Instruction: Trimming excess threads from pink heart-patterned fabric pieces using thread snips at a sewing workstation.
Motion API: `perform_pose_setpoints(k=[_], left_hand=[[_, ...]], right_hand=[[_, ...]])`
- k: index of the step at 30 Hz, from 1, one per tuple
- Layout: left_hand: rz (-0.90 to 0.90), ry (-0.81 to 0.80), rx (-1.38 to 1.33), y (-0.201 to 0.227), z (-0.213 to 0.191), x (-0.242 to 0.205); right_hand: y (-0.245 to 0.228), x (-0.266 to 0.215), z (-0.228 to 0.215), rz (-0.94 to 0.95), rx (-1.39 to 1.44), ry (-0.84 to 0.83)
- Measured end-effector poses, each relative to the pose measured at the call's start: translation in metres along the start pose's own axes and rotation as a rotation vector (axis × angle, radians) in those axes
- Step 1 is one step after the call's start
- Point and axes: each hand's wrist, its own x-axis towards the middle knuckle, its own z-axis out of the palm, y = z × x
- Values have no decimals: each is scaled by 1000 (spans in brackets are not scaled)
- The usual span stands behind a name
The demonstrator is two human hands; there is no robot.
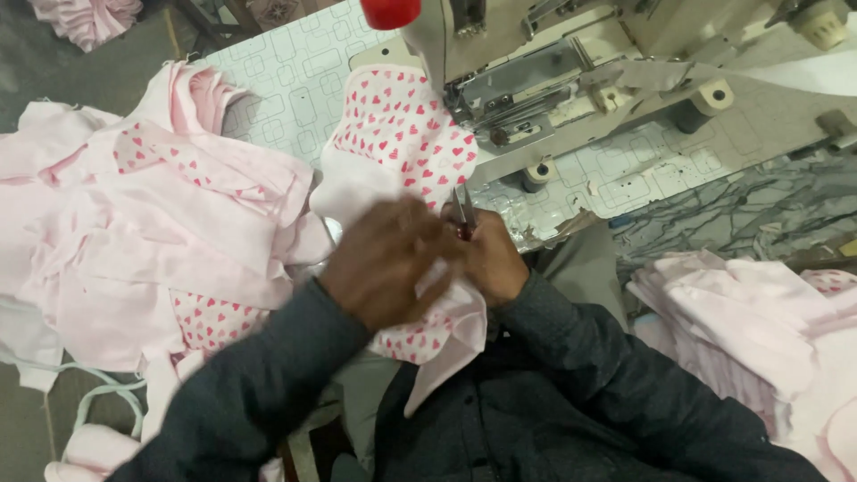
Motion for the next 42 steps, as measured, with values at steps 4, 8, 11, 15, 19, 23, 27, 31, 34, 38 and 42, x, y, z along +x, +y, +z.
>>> perform_pose_setpoints(k=[4,8,11,15,19,23,27,31,34,38,42], left_hand=[[-11,-131,196,-69,-9,39],[-24,-190,250,-74,-6,41],[-112,-238,318,-63,-1,44],[-140,-162,320,-50,18,39],[-193,61,452,-30,34,23],[-383,128,382,-27,37,15],[-323,113,313,-65,38,13],[-213,108,292,-113,42,14],[-127,49,309,-133,23,31],[15,171,299,-162,16,35],[-269,338,304,-112,22,17]], right_hand=[[-12,-18,-4,145,626,-123],[-31,-27,-33,203,687,-159],[-36,-11,-57,232,652,-47],[-39,18,-111,166,369,-85],[-60,24,-126,40,106,-140],[-45,20,-136,28,29,-163],[-48,17,-126,122,112,-141],[-28,21,-113,62,196,-141],[-31,21,-96,83,234,-115],[-39,26,-71,7,29,116],[-50,2,-67,-338,-397,224]])
